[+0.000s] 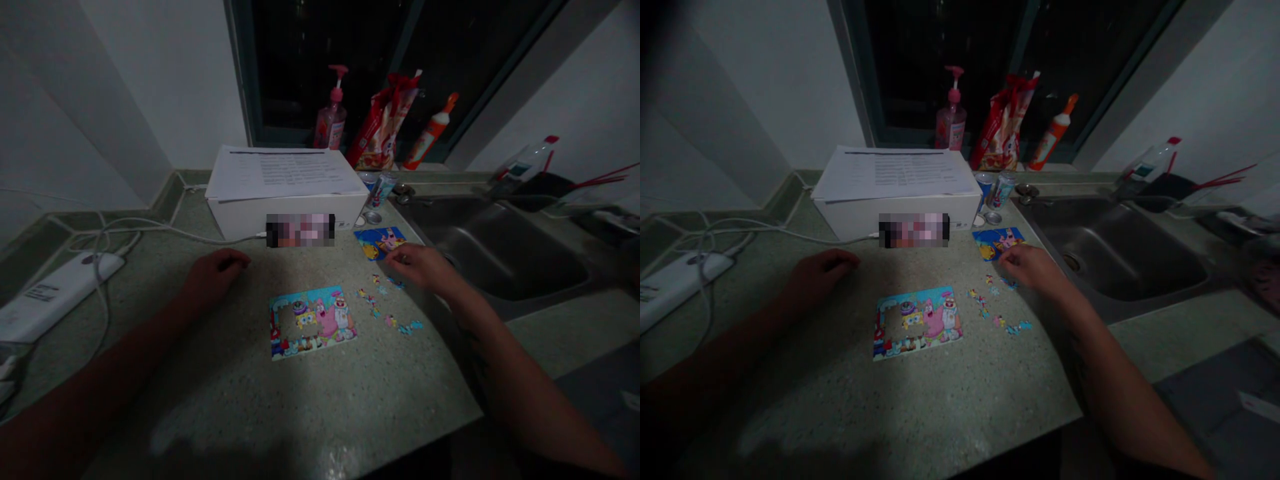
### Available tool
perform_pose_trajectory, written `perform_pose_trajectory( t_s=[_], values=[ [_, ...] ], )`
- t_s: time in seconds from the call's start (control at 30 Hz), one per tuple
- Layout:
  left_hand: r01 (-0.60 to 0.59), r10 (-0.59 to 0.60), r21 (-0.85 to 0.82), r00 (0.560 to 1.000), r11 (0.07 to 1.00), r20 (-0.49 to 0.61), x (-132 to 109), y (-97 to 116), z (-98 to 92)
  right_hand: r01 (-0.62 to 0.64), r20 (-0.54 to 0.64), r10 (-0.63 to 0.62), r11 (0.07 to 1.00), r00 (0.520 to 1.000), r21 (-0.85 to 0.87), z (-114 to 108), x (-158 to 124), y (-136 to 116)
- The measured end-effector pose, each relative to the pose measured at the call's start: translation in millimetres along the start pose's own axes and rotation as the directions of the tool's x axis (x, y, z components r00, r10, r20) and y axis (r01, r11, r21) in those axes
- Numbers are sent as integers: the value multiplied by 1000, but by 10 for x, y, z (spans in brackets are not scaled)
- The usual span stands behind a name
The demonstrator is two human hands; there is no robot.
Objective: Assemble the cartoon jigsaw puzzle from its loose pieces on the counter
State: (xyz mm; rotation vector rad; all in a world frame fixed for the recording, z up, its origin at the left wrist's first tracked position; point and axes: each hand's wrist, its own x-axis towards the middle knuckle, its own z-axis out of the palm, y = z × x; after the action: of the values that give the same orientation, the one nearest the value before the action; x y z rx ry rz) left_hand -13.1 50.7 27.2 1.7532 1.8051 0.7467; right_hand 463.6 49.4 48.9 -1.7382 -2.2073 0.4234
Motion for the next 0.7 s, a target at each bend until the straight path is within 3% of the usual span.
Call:
perform_pose_trajectory(
  t_s=[0.27, 0.5, 0.7],
  values=[
    [-4, 4, -7, 1000, 1000, -7, 11, -33, 3, 63, 226, -94, 988, 970, 138, -48, -96, -180],
    [-19, 19, -15, 1000, 1000, -3, 5, -19, -6, 80, 504, -230, 950, 833, 303, -9, -304, -369],
    [-2, 2, 7, 1000, 1000, -6, 0, -28, 0, 102, 548, -226, 964, 806, 246, 71, -315, -470]
  ],
)
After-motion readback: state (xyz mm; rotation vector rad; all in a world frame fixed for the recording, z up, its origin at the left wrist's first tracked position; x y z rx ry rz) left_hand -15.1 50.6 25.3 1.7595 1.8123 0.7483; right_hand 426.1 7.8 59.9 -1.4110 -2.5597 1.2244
